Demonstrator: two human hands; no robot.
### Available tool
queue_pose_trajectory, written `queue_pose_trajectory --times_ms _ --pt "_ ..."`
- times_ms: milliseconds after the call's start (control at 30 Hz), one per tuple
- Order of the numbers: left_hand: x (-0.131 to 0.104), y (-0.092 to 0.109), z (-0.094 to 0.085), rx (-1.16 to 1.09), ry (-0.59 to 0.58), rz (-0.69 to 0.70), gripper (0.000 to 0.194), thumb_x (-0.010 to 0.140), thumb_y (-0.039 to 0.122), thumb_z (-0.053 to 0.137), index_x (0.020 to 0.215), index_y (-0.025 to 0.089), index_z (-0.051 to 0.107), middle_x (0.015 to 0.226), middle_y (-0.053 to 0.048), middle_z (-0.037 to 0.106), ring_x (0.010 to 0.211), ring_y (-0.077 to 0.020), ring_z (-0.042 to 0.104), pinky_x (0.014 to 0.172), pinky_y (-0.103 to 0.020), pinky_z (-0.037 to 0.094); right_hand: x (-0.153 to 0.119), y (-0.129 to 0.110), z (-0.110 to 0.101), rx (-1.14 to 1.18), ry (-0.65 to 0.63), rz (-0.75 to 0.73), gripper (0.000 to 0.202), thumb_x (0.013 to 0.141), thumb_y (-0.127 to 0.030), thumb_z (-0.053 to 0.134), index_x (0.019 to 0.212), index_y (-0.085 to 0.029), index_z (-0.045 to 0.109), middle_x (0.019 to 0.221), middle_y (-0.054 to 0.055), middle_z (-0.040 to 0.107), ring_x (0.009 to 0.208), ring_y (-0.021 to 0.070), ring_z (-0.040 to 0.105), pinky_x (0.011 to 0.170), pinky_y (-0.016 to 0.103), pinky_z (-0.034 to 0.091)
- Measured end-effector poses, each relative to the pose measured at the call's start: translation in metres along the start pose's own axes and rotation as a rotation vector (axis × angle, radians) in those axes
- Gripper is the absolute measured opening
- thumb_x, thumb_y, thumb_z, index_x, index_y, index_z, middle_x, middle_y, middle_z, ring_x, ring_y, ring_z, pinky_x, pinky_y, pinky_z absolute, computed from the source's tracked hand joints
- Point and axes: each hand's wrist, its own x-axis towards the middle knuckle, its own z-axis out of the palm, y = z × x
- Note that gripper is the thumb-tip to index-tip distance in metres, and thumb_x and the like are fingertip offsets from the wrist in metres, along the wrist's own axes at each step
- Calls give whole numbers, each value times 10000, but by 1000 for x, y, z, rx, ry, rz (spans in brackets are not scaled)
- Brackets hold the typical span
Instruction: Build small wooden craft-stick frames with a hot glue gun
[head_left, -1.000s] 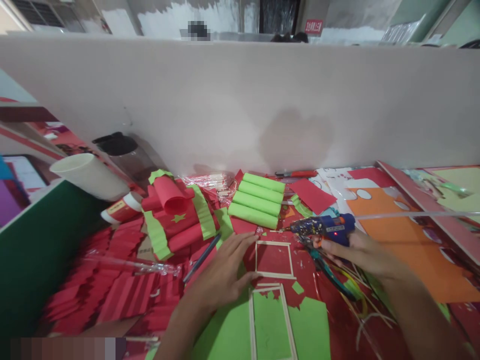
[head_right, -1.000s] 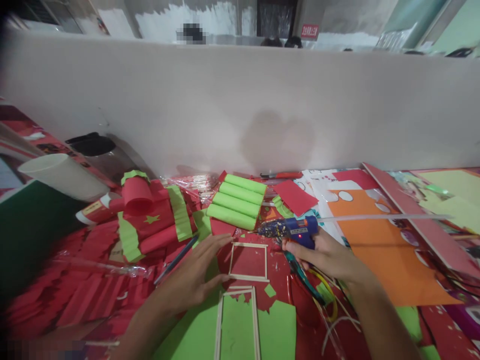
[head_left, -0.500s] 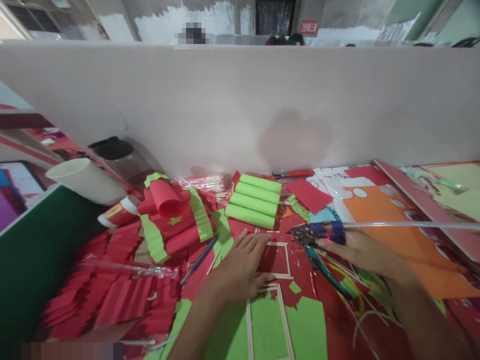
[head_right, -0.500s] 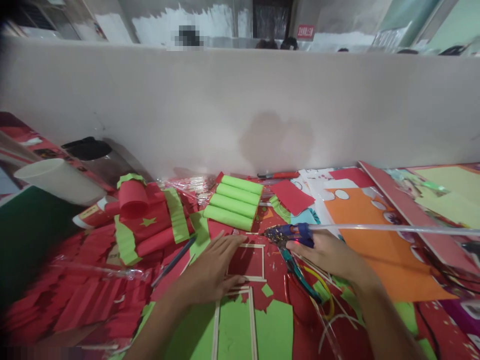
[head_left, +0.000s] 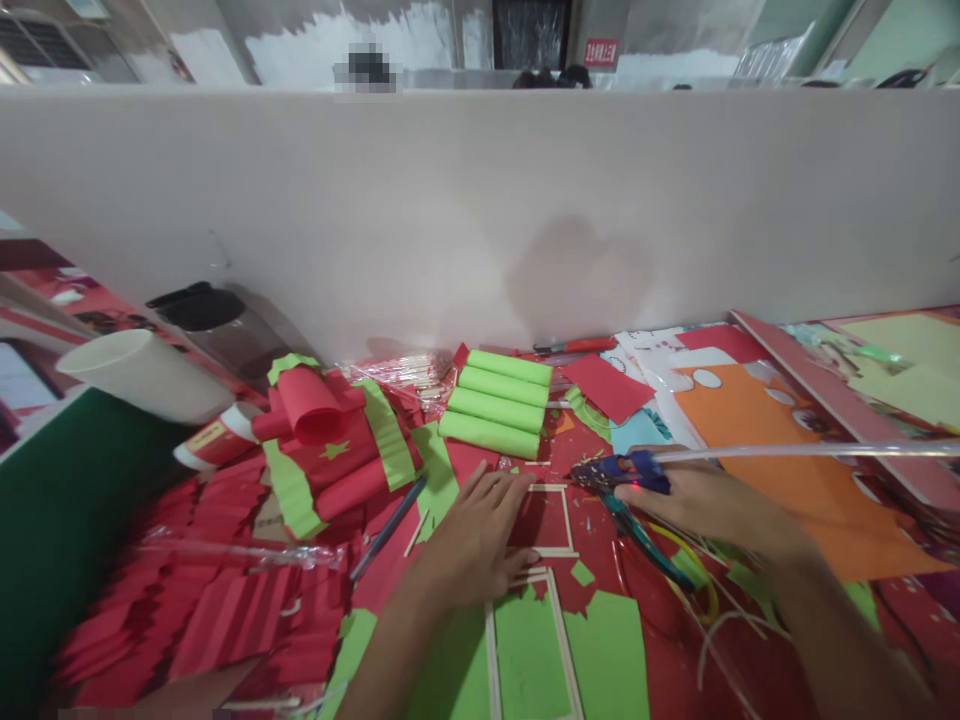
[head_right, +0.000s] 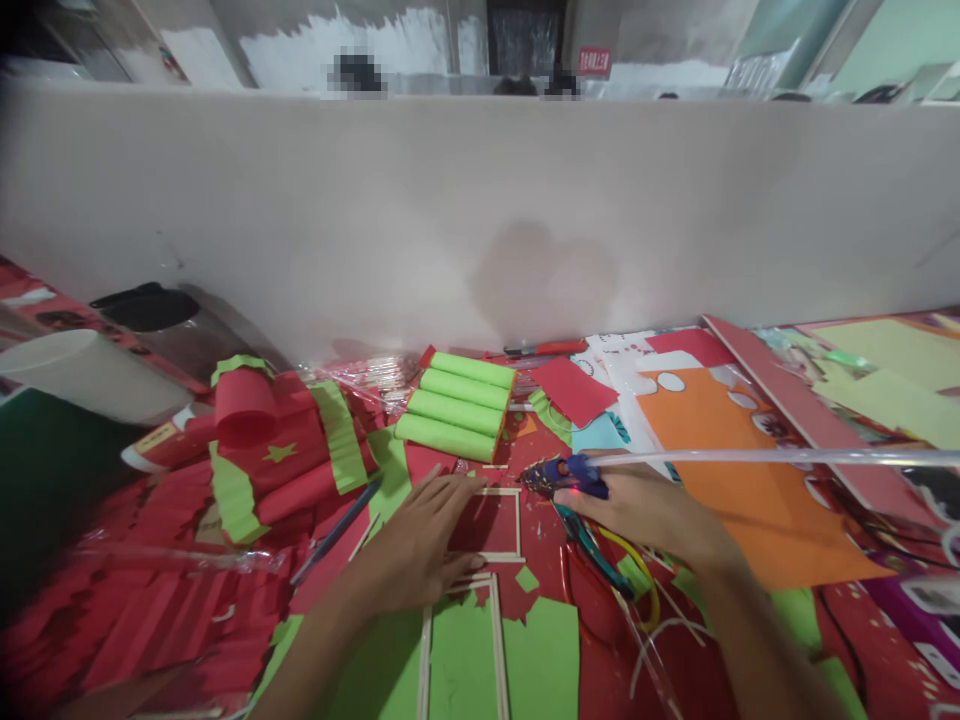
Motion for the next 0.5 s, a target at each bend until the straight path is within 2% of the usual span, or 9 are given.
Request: queue_pose_trajectory --times_ms 167,333,500 --pt "0 0 2 7 -9 -5 638 836 319 664 1401 222 383 1421 -119 498 1328 -284 422 1142 -510 296 0 -4 -1 1 11 -60 427 892 -613 460 881 -264 706 896 23 736 809 237 659 707 290 467" --pt "-1 0 1 1 -16 -4 640 833 307 665 1402 228 383 1419 -112 506 1326 -280 433 1157 -516 271 2 -4 1 14 10 -24 396 882 -602 491 843 -258 684 881 23 734 786 234 646 696 306 456" --pt "0 1 -1 -7 -37 -16 646 832 336 667 1405 233 385 1413 -110 512 1321 -288 442 1166 -517 258 5 -2 5 15 34 -49 393 878 -597 509 803 -250 679 861 21 731 757 225 633 680 305 444"
